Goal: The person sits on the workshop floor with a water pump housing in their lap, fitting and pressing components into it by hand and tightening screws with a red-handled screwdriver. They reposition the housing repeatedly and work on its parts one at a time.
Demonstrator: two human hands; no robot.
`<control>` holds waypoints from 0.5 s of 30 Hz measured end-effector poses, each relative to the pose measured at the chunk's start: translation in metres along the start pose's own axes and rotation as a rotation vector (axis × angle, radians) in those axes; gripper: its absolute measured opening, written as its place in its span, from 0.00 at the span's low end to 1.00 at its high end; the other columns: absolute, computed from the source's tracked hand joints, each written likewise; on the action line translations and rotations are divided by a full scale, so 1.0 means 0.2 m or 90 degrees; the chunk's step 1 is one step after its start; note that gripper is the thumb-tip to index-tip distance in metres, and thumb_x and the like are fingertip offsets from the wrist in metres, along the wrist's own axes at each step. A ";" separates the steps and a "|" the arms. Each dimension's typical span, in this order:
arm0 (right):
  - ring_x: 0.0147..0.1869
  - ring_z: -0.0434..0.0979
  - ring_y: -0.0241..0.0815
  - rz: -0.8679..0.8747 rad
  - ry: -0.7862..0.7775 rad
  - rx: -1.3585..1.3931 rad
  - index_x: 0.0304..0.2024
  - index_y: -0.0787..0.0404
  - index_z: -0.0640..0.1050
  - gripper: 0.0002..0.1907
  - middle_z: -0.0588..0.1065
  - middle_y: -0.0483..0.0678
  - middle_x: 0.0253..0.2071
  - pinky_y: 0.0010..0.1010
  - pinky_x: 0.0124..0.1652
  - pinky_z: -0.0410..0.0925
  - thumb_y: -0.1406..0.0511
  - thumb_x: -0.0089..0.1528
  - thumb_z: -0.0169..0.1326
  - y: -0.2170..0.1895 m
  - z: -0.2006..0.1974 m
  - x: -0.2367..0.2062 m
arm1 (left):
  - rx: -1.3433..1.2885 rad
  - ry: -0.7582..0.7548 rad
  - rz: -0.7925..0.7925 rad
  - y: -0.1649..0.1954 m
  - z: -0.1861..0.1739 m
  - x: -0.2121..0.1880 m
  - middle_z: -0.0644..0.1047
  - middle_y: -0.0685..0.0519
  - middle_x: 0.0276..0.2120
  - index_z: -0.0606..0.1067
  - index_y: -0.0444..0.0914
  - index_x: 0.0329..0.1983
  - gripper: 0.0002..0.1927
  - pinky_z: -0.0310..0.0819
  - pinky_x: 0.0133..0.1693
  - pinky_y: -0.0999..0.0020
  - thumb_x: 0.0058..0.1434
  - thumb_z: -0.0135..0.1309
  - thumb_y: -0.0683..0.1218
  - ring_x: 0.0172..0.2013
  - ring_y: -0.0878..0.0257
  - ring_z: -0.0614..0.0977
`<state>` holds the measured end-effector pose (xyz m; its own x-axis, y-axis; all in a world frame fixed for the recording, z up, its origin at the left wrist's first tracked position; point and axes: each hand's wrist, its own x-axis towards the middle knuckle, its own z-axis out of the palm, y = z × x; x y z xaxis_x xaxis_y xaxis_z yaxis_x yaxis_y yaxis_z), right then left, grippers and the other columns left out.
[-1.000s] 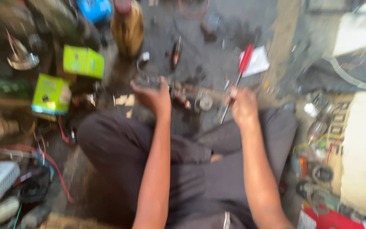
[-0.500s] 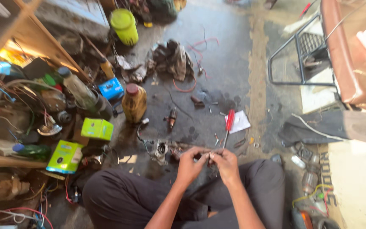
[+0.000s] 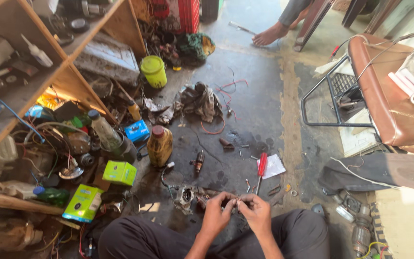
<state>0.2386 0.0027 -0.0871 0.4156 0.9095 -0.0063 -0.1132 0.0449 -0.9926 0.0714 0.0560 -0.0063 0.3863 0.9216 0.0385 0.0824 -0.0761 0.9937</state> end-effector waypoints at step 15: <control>0.36 0.81 0.30 -0.051 0.025 0.009 0.36 0.70 0.79 0.05 0.81 0.47 0.33 0.21 0.35 0.74 0.75 0.57 0.61 -0.14 -0.06 0.00 | 0.125 -0.058 0.027 0.11 0.12 0.05 0.83 0.47 0.28 0.78 0.31 0.39 0.06 0.76 0.36 0.70 0.63 0.57 0.41 0.29 0.65 0.84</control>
<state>0.2532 -0.0028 -0.0612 0.4587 0.8859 0.0687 -0.0906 0.1235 -0.9882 0.0999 0.0546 0.0134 0.4742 0.8782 0.0619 0.2383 -0.1957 0.9513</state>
